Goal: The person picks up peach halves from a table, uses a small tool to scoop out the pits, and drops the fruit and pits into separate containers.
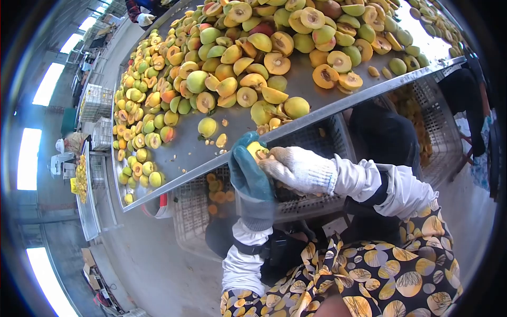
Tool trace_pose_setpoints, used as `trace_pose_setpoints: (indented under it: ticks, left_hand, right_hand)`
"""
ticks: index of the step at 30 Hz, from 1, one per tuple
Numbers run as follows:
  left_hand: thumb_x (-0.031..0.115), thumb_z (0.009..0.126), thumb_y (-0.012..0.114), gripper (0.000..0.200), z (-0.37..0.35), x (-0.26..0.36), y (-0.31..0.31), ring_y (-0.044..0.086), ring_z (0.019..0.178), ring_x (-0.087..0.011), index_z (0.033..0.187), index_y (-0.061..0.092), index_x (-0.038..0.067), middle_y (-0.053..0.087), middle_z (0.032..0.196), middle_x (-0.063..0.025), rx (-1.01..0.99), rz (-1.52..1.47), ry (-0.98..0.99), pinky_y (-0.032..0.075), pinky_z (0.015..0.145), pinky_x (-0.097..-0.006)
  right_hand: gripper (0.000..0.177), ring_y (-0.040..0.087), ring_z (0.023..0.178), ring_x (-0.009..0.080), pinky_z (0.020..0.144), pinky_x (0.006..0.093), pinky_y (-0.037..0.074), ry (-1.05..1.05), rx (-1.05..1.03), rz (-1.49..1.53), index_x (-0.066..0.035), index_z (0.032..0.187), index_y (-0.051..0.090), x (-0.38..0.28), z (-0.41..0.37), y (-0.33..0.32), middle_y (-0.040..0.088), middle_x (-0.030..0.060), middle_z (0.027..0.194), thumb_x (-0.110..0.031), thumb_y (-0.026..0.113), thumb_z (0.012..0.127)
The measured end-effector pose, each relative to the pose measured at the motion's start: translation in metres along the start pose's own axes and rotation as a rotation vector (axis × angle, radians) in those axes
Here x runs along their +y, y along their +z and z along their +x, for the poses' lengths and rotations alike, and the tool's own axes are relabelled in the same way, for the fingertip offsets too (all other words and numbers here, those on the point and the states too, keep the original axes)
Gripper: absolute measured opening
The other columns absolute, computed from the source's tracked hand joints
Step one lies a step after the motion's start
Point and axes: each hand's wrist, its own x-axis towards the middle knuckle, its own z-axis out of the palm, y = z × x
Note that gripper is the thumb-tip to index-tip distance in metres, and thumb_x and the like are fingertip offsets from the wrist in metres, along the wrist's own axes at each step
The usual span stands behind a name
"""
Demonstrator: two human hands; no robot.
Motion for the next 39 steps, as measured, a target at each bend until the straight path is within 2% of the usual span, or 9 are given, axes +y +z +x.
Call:
trace_pose_setpoints:
  ticks: [1,5,7,9,13,17,18,23,39]
  left_hand:
    - [0.03,0.11,0.043,0.039,0.001,-0.005,-0.002,0.063,0.106,-0.0199,0.124,0.061,-0.001,0.066,0.118,-0.0102,0.01,-0.08,-0.03,0.051,0.096,-0.0342]
    - [0.031,0.11,0.042,0.04,0.001,-0.004,-0.003,0.062,0.105,-0.0194,0.123,0.061,-0.001,0.065,0.117,-0.0113,0.005,0.2,0.125,0.051,0.093,-0.0329]
    - [0.031,0.11,0.042,0.04,0.002,-0.008,-0.002,0.063,0.102,-0.0185,0.123,0.061,-0.002,0.066,0.116,-0.0112,0.037,0.397,0.377,0.052,0.09,-0.0319]
    - [0.031,0.111,0.041,0.041,0.003,-0.013,-0.006,0.063,0.099,-0.0186,0.123,0.061,-0.002,0.065,0.115,-0.0113,0.003,0.41,0.323,0.052,0.088,-0.0315]
    - [0.033,0.111,0.038,0.043,0.004,-0.009,-0.006,0.063,0.098,-0.0193,0.123,0.061,-0.002,0.064,0.117,-0.0119,-0.044,0.164,0.052,0.053,0.088,-0.0317]
    - [0.035,0.111,0.038,0.044,0.006,-0.018,-0.005,0.063,0.101,-0.0197,0.123,0.06,-0.001,0.065,0.117,-0.0111,-0.017,0.23,0.147,0.052,0.091,-0.0333]
    - [0.036,0.111,0.038,0.044,0.009,-0.017,-0.003,0.063,0.102,-0.0198,0.123,0.06,-0.001,0.065,0.116,-0.0108,-0.005,0.265,0.194,0.052,0.091,-0.0338]
    - [0.043,0.108,0.041,0.052,0.027,-0.028,-0.019,0.063,0.109,-0.0272,0.138,0.047,0.001,0.062,0.125,-0.0159,-0.082,-0.598,-0.193,0.051,0.1,-0.0408]
    - [0.04,0.11,0.038,0.049,0.015,-0.016,0.001,0.062,0.109,-0.0217,0.128,0.057,-0.002,0.063,0.122,-0.013,-0.014,0.063,0.136,0.049,0.1,-0.0355]
  right_hand:
    - [0.057,0.063,0.053,0.024,0.053,0.0357,0.053,-0.146,0.106,-0.118,0.002,0.095,0.061,0.007,0.001,0.006,0.062,0.0149,0.069,-0.05,0.042,0.105]
    - [0.056,0.064,0.058,0.0245,0.058,0.0372,0.054,0.396,-0.293,0.428,0.003,0.097,0.061,-0.019,-0.003,-0.02,0.061,0.0137,0.067,-0.049,0.042,0.106]
    - [0.056,0.062,0.055,0.0212,0.053,0.0346,0.053,0.14,-0.185,0.315,0.002,0.098,0.06,-0.009,-0.003,-0.013,0.059,0.0107,0.065,-0.051,0.041,0.105]
    - [0.059,0.06,0.051,0.0185,0.049,0.0321,0.051,-0.212,0.102,0.03,0.002,0.098,0.06,0.033,0.005,0.014,0.059,0.009,0.065,-0.053,0.04,0.105]
    - [0.06,0.065,0.067,0.0331,0.069,0.0423,0.053,0.414,-0.297,0.454,0.005,0.093,0.062,-0.014,-0.002,-0.018,0.065,0.0202,0.074,-0.05,0.041,0.105]
    - [0.057,0.067,0.068,0.0405,0.064,0.0448,0.054,-0.061,0.043,0.005,0.002,0.093,0.063,0.018,0.005,0.005,0.066,0.022,0.073,-0.051,0.044,0.104]
    - [0.057,0.067,0.07,0.0414,0.065,0.0454,0.054,-0.045,0.058,-0.028,0.002,0.093,0.063,0.011,0.005,0.002,0.066,0.0223,0.074,-0.051,0.045,0.104]
    - [0.046,0.068,0.072,0.0408,0.062,0.0454,0.055,-0.118,0.251,-0.086,0.0,0.094,0.063,-0.004,0.002,0.005,0.067,0.021,0.074,-0.045,0.055,0.101]
    - [0.03,0.068,0.067,0.0362,0.059,0.0436,0.055,-0.239,0.417,-0.334,-0.01,0.105,0.062,-0.001,0.01,-0.003,0.065,0.0143,0.07,-0.032,0.072,0.087]
